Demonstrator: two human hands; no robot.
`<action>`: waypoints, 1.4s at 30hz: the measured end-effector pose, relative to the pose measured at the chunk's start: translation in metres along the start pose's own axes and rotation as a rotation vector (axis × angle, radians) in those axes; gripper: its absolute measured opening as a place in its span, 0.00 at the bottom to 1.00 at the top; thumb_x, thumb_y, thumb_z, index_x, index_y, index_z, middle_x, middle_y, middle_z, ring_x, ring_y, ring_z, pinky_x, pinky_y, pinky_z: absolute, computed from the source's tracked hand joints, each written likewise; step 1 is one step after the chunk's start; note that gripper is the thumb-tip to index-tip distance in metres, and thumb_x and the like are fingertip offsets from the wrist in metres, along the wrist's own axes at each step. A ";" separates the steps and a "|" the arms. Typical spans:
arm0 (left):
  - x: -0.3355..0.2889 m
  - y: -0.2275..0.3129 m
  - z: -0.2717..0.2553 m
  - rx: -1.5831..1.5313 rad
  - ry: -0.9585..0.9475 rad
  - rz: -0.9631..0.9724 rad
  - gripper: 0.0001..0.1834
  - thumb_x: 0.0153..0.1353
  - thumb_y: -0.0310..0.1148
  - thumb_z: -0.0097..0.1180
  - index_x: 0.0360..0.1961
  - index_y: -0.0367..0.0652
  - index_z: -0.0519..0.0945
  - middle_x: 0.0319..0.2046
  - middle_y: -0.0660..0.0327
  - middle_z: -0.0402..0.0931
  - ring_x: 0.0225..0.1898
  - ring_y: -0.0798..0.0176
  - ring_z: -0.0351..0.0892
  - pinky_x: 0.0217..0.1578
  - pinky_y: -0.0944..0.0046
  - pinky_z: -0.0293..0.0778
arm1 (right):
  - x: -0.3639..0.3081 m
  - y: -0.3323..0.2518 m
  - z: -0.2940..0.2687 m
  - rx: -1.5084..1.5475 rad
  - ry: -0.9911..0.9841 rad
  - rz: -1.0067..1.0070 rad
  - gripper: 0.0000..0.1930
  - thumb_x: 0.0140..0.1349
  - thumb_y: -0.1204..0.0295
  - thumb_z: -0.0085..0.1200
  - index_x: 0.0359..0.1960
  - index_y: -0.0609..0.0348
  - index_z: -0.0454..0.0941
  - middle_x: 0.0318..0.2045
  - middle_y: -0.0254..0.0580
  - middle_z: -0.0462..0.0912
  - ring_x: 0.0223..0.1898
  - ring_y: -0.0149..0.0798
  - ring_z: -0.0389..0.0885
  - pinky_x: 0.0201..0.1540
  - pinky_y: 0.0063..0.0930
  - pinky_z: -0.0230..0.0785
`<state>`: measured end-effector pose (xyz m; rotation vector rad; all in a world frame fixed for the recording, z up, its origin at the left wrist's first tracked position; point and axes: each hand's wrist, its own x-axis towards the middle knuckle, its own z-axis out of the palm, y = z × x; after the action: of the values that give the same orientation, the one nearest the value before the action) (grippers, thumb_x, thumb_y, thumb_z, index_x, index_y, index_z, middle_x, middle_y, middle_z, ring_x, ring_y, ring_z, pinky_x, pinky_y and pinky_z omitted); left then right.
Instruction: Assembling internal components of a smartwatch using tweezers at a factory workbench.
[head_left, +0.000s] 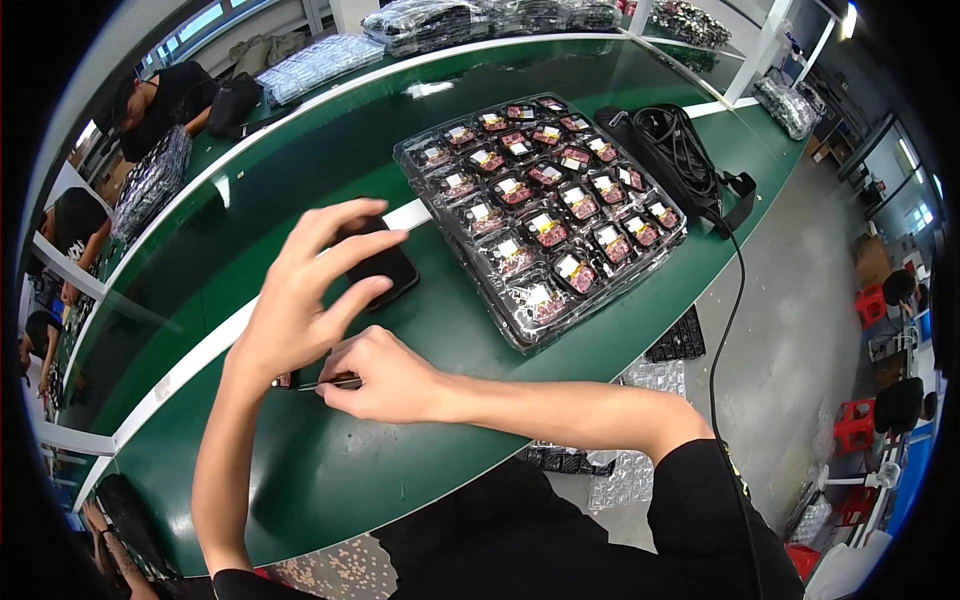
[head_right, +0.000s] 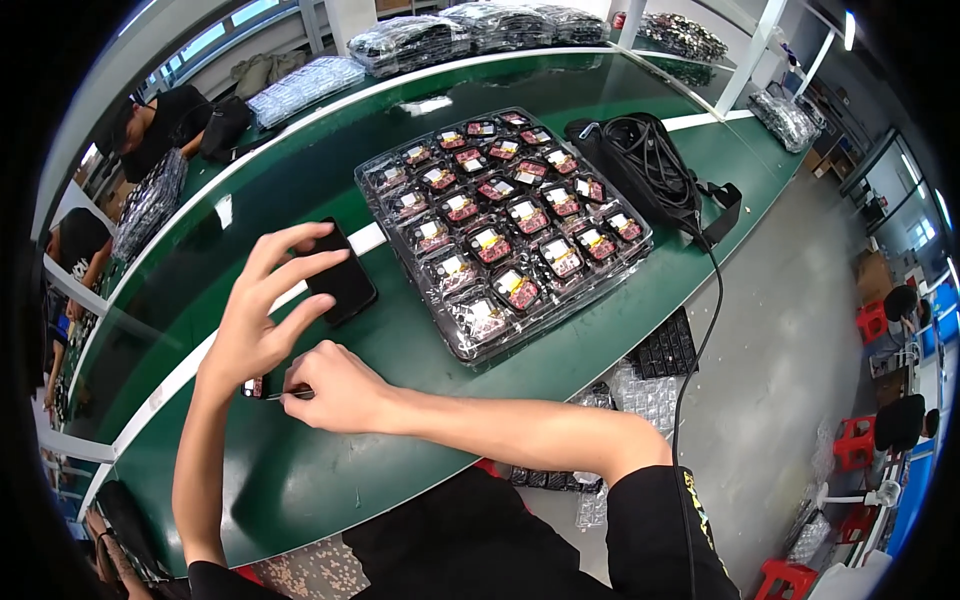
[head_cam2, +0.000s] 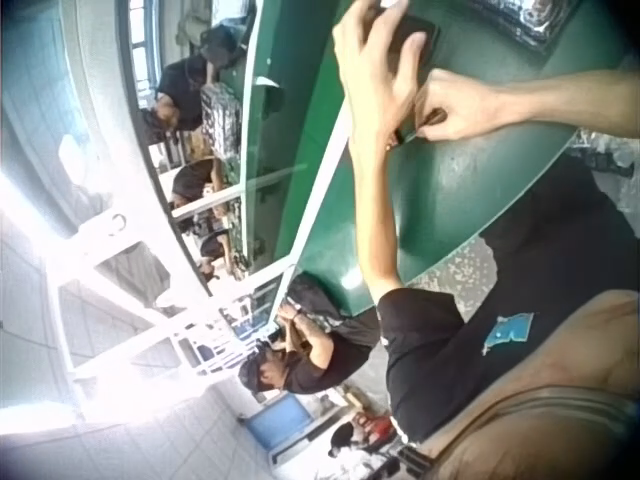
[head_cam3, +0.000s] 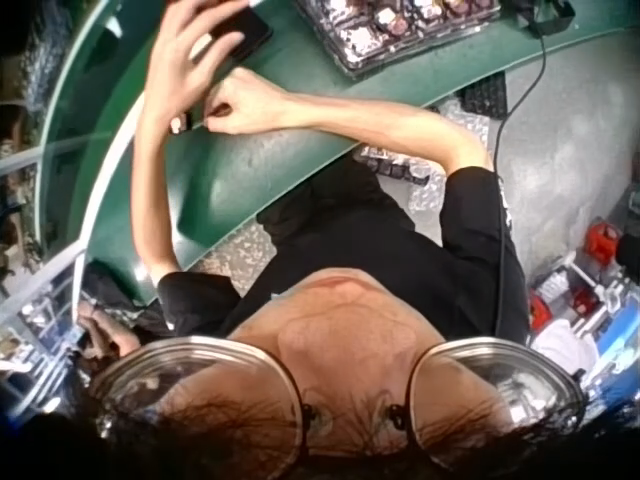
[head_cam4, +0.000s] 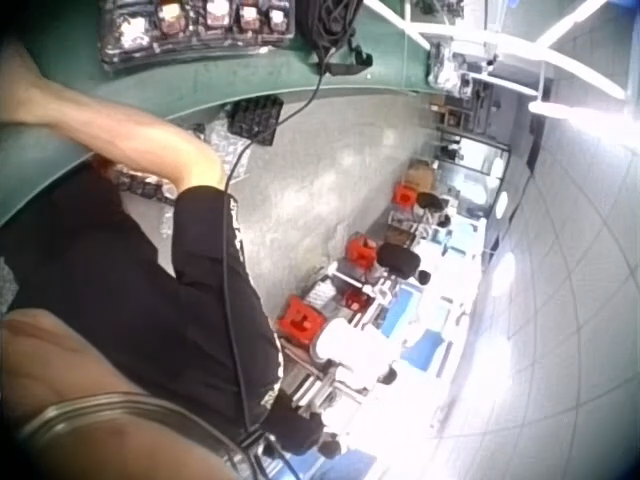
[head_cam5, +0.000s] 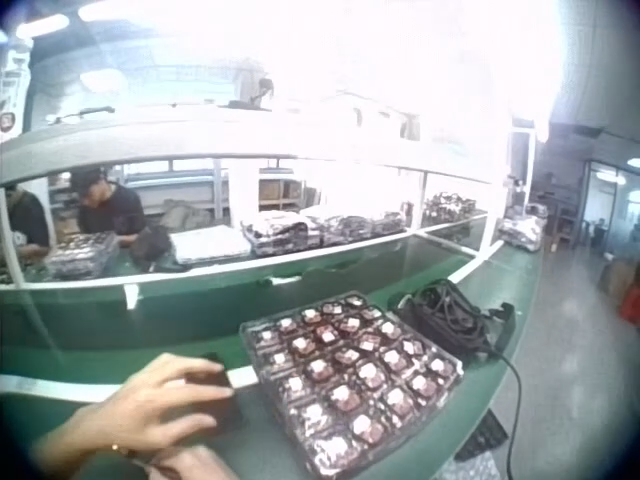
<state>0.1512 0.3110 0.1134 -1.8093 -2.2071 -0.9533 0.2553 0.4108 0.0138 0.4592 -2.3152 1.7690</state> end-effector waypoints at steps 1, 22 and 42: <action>-0.023 -0.008 -0.013 0.044 0.019 -0.090 0.25 0.60 0.25 0.72 0.60 0.44 0.88 0.66 0.53 0.79 0.61 0.49 0.79 0.63 0.48 0.76 | 0.000 -0.001 0.003 0.002 -0.003 0.005 0.10 0.59 0.72 0.64 0.30 0.69 0.90 0.29 0.57 0.89 0.32 0.56 0.90 0.42 0.46 0.82; -0.188 -0.039 -0.035 0.005 -0.023 -0.477 0.35 0.52 0.38 0.83 0.62 0.44 0.86 0.56 0.58 0.79 0.60 0.52 0.78 0.65 0.53 0.72 | 0.005 -0.017 0.002 -0.130 -0.019 0.100 0.06 0.63 0.77 0.70 0.39 0.66 0.93 0.21 0.39 0.83 0.20 0.25 0.73 0.23 0.26 0.60; -0.200 -0.022 -0.019 -0.111 -0.041 -0.353 0.32 0.53 0.34 0.81 0.61 0.44 0.88 0.43 0.61 0.86 0.45 0.56 0.82 0.51 0.58 0.70 | 0.007 -0.015 0.012 -0.230 -0.058 0.097 0.04 0.61 0.81 0.70 0.36 0.68 0.91 0.20 0.34 0.79 0.19 0.21 0.70 0.22 0.23 0.54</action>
<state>0.1797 0.1319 0.0251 -1.5180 -2.6037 -1.1294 0.2545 0.3946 0.0268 0.3692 -2.5823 1.5203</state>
